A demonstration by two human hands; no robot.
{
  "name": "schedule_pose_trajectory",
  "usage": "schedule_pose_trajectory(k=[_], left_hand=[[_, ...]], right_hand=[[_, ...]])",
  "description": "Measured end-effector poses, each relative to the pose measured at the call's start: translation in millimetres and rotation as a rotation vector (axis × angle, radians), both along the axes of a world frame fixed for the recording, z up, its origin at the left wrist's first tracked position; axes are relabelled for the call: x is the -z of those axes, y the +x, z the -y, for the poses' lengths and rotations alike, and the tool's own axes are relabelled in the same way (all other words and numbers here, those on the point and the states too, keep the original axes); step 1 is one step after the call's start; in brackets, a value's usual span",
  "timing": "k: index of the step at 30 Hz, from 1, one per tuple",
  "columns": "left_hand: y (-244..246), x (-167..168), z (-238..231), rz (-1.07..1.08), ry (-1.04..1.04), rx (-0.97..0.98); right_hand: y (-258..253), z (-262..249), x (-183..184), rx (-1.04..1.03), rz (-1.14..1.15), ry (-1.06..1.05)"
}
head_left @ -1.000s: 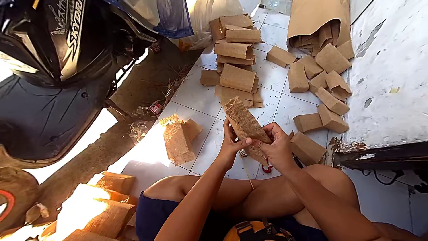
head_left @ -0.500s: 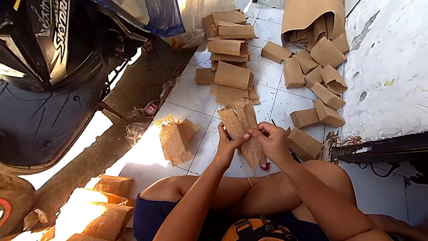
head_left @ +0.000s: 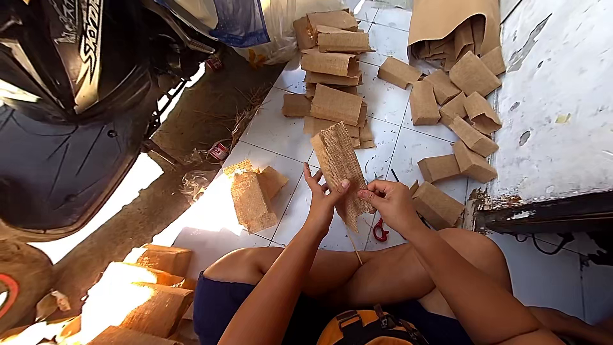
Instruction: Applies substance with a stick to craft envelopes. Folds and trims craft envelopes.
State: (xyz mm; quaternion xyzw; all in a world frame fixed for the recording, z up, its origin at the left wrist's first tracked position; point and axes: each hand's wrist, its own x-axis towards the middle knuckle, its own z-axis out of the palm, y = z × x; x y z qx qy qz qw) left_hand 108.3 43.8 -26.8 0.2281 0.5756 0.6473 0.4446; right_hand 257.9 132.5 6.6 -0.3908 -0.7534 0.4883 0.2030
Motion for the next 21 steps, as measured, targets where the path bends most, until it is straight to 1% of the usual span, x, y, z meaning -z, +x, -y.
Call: schedule_pose_trajectory(k=[2, 4, 6, 8, 10, 11, 12, 14, 16, 21], left_hand=[[3, 1, 0, -0.023, -0.009, 0.058], [5, 3, 0, -0.012, -0.038, 0.094], [3, 2, 0, 0.013, -0.058, 0.127], [0, -1, 1, 0.045, -0.061, 0.2], [1, -4, 1, 0.049, -0.066, 0.282], [3, -4, 1, 0.044, -0.071, 0.318], [4, -4, 1, 0.041, -0.07, 0.355], [5, -1, -1, 0.028, -0.058, 0.424], [6, -1, -1, 0.0, -0.049, 0.477], [2, 1, 1, -0.034, 0.001, 0.548]], right_hand=[[-1, -1, 3, -0.046, 0.033, -0.025], [1, -1, 2, -0.152, 0.094, -0.059], [5, -2, -1, -0.195, 0.119, -0.032], [11, -6, -1, -0.113, 0.045, 0.129], [15, -15, -3, -0.007, -0.048, 0.375], [16, -20, -5, 0.013, -0.088, 0.501], [17, -25, -7, 0.011, -0.129, 0.615], [16, -32, -8, -0.042, -0.179, 0.765], [15, -34, -6, -0.107, -0.135, 0.806], [19, -36, -7, -0.2, -0.043, 0.771]])
